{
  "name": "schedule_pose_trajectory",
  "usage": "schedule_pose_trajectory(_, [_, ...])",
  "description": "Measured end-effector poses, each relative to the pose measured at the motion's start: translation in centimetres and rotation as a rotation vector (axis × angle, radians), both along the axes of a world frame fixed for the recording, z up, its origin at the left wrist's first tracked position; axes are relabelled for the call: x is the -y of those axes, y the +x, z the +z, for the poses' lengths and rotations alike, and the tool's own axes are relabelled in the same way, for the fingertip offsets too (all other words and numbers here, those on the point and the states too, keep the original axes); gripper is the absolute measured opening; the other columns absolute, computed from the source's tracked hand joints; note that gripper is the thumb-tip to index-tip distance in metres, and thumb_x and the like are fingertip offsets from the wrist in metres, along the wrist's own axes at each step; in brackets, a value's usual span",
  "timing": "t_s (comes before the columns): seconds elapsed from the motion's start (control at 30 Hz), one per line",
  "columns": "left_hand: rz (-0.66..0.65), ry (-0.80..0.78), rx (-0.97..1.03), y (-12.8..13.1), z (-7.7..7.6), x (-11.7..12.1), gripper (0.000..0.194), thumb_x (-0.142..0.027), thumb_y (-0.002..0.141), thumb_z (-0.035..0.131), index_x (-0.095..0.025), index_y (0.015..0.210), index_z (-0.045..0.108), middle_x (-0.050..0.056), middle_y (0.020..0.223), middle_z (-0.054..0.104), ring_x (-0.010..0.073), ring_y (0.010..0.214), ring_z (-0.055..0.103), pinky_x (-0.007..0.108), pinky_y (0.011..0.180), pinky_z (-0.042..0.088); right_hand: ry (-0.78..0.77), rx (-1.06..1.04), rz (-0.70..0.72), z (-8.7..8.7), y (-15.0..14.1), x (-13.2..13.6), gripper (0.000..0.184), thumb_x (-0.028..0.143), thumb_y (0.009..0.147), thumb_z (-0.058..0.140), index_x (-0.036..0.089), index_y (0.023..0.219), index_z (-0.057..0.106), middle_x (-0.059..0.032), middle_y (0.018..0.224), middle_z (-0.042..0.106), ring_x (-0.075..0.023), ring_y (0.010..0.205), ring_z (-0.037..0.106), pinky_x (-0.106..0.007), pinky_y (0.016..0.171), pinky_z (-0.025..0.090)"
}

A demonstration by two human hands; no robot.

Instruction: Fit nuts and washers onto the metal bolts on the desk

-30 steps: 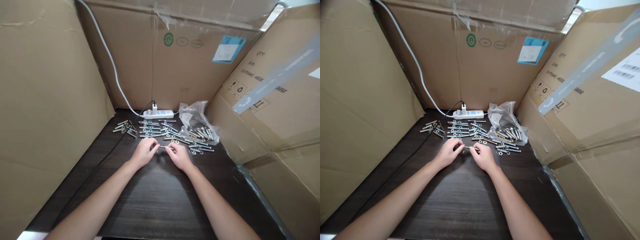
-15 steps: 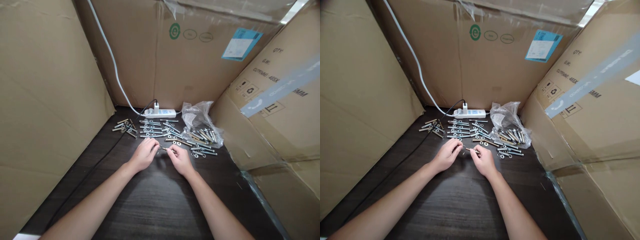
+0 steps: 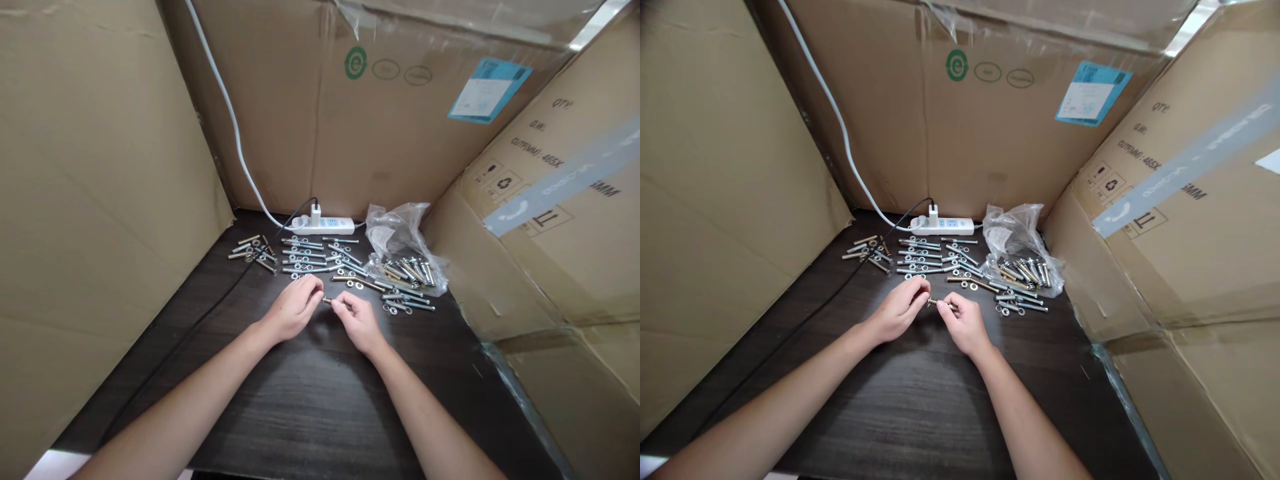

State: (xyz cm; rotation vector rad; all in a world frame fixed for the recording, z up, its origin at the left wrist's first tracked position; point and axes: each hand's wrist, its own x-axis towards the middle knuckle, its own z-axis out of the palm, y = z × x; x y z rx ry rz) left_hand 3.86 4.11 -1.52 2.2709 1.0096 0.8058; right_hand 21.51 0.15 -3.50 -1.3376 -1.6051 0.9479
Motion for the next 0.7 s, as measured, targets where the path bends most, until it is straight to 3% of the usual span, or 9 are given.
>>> schedule_pose_trajectory(0.27, [-0.086, 0.047, -0.063, 0.0, 0.4, 0.4, 0.013, -0.028, 0.093, 0.041, -0.019, 0.093, 0.051, 0.002, 0.087, 0.056, 0.0158, 0.08, 0.051, 0.028, 0.073, 0.041, -0.003, -0.065, -0.002, -0.1, 0.0, 0.0, 0.028, 0.038, 0.087, 0.049, 0.017, 0.069, 0.053, 0.0023, 0.062, 0.045, -0.0107, 0.059, 0.043, -0.021, 0.053, 0.035])
schedule_pose_trajectory(0.43, [-0.118, 0.057, -0.095, 0.2, 0.4, 0.6, 0.014, -0.027, 0.093, 0.041, -0.019, 0.096, 0.052, 0.003, 0.091, 0.058, 0.0164, 0.084, 0.053, 0.029, 0.075, 0.043, -0.047, -0.203, 0.041, -0.1, 0.0, 0.0, 0.023, 0.038, 0.083, 0.058, 0.018, 0.092, 0.063, -0.0023, 0.082, 0.064, -0.0152, 0.075, 0.06, -0.024, 0.065, 0.048])
schedule_pose_trajectory(0.53, [-0.134, 0.072, -0.122, 0.0, 0.7, 0.6, 0.013, -0.025, 0.092, 0.042, -0.019, 0.096, 0.053, 0.004, 0.093, 0.059, 0.0173, 0.086, 0.054, 0.03, 0.077, 0.043, -0.067, -0.256, 0.043, -0.1, 0.0, 0.0, 0.024, 0.038, 0.079, 0.063, 0.018, 0.092, 0.066, -0.0041, 0.089, 0.068, -0.0175, 0.08, 0.065, -0.026, 0.07, 0.052])
schedule_pose_trajectory(0.7, [-0.068, 0.107, -0.217, -1.5, 1.3, -0.6, 0.018, -0.029, 0.085, 0.054, -0.019, 0.101, 0.052, 0.005, 0.098, 0.056, 0.0205, 0.093, 0.052, 0.034, 0.082, 0.043, -0.076, -0.213, -0.052, -0.2, 0.1, -0.1, 0.025, 0.038, 0.077, 0.065, 0.017, 0.09, 0.067, -0.0068, 0.091, 0.071, -0.0196, 0.082, 0.068, -0.028, 0.07, 0.055])
